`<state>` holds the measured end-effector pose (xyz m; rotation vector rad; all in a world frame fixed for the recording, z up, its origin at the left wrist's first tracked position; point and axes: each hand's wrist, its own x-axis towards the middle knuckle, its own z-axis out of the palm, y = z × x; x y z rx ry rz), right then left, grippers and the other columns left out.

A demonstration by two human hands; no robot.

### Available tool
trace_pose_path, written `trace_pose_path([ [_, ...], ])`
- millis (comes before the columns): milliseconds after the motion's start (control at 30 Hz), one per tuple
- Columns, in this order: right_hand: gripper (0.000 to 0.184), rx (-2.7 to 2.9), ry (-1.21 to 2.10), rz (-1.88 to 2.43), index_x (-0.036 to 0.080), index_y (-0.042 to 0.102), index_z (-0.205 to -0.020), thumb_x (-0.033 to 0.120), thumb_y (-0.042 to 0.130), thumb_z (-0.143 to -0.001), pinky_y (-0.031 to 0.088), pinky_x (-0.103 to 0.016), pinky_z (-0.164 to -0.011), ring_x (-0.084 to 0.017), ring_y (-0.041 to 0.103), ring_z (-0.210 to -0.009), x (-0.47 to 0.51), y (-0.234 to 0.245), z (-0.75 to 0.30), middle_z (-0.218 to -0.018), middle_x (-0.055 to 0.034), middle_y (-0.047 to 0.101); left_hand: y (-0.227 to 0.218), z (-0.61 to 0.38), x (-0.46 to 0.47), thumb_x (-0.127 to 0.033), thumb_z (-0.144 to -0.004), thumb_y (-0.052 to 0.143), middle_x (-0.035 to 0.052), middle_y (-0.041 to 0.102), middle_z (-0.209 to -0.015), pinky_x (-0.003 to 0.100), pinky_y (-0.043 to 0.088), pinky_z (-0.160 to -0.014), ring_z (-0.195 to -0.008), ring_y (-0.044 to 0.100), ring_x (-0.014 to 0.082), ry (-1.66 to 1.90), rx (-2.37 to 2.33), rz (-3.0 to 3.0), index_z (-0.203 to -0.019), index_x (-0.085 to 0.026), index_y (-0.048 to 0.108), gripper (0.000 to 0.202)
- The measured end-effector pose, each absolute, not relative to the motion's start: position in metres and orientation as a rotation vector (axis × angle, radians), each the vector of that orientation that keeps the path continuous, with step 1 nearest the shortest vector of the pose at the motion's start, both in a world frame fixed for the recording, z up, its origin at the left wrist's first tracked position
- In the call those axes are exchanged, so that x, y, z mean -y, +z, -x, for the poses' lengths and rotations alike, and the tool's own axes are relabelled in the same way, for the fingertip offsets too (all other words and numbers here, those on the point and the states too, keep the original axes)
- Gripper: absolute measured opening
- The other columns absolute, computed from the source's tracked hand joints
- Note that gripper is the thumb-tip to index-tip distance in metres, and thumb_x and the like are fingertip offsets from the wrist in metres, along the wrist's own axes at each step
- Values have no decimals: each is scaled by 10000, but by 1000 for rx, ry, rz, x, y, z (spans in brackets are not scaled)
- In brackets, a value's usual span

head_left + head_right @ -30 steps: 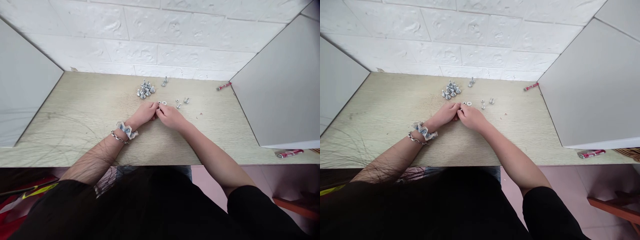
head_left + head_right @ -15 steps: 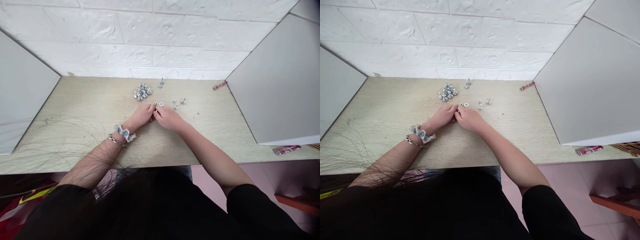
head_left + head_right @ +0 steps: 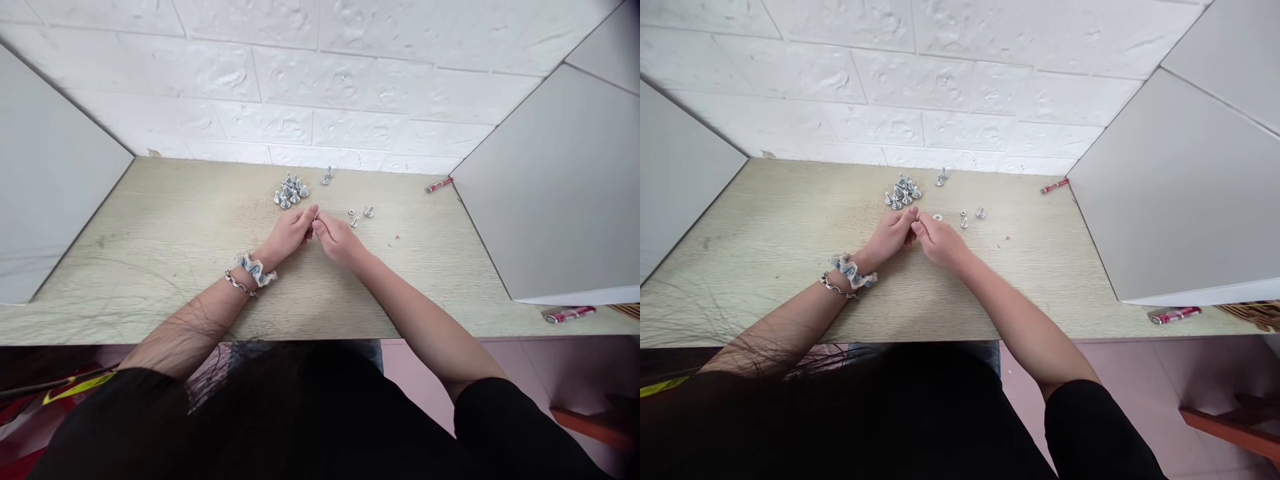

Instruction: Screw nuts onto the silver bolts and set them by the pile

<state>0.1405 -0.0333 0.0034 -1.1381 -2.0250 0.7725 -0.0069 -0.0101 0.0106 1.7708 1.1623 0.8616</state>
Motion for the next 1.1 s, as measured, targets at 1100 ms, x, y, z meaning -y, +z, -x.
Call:
trace_pose_path([
  [1100,591,1717,1001,1319,207,457,-591,631,242,-941,412,-251,-639,-136,561,-629,17,-12,-141,-569,-10,549,7,3,12,-473,-983,262,-13,553,-640,278,403,-627,-557,506,128,669,-1195,-1938,-729,-197,470,428],
])
